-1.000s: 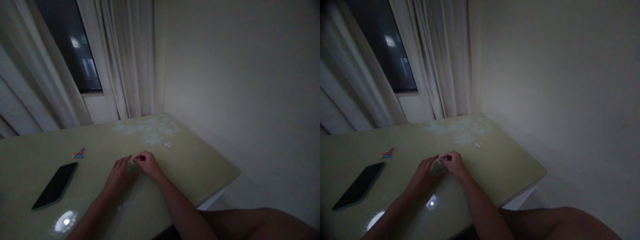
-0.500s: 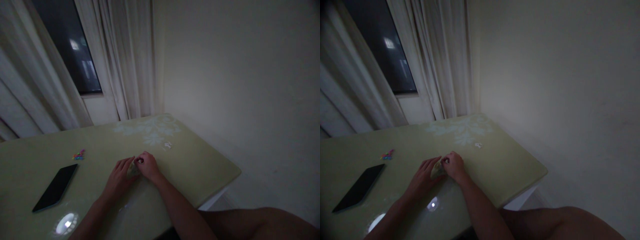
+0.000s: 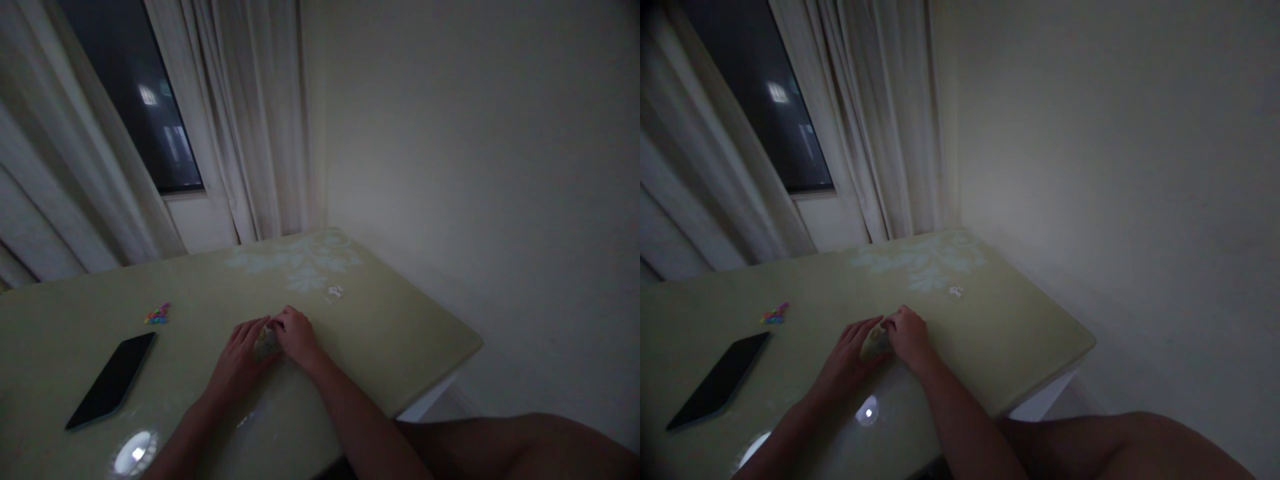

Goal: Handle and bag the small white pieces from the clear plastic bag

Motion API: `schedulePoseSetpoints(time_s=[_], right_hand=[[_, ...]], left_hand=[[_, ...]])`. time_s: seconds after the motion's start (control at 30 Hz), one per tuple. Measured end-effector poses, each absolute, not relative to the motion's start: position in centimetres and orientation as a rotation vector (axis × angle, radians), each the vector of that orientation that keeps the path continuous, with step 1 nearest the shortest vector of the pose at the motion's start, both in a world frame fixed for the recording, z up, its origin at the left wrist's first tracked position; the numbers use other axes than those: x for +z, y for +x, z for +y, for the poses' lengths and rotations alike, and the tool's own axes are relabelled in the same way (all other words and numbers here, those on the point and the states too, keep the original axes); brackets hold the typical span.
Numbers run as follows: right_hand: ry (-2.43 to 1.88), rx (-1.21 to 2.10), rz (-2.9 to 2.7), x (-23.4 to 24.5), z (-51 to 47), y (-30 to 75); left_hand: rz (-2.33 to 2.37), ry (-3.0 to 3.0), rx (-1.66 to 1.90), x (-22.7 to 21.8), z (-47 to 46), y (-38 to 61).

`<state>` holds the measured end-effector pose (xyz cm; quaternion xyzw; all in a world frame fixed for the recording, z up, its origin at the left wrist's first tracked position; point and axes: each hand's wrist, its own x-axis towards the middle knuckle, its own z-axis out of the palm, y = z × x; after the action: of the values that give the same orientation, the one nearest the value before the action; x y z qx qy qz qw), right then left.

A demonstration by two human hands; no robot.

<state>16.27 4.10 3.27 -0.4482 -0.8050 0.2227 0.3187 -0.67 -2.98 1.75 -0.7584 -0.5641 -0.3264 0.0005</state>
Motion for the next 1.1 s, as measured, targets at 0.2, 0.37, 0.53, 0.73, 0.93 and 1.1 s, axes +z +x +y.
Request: schedulePoseSetpoints(time_s=[0.2, 0.37, 0.53, 0.73, 0.93, 1.1], right_hand=[[-1.184, 0.577, -2.103, 3.4, 4.0, 15.8], [-1.339, 0.392, -1.84, 4.1, 6.6, 19.2], [-1.887, 0.23, -1.662, 3.2, 9.3, 24.1], [-1.852, 0.196, -1.791, 2.5, 9.5, 24.1], [-1.753, 0.165, -1.849, 2.4, 9.6, 23.3], [-1.702, 0.197, -1.936, 1.7, 10.1, 23.2]], left_hand=[[-1.883, -2.41, -1.105, 1.5, -2.7, -1.4], [-2.006, -2.465, -1.164, 1.6, -2.6, -2.1], [-2.107, -2.487, -1.198, 1.8, -2.6, -2.9], [-2.145, -2.606, -1.303, 2.2, -2.5, -3.4], [-2.13, -2.523, -1.374, 2.0, -2.4, -2.3], [-2.098, -2.498, -1.358, 1.7, -2.3, -2.0]])
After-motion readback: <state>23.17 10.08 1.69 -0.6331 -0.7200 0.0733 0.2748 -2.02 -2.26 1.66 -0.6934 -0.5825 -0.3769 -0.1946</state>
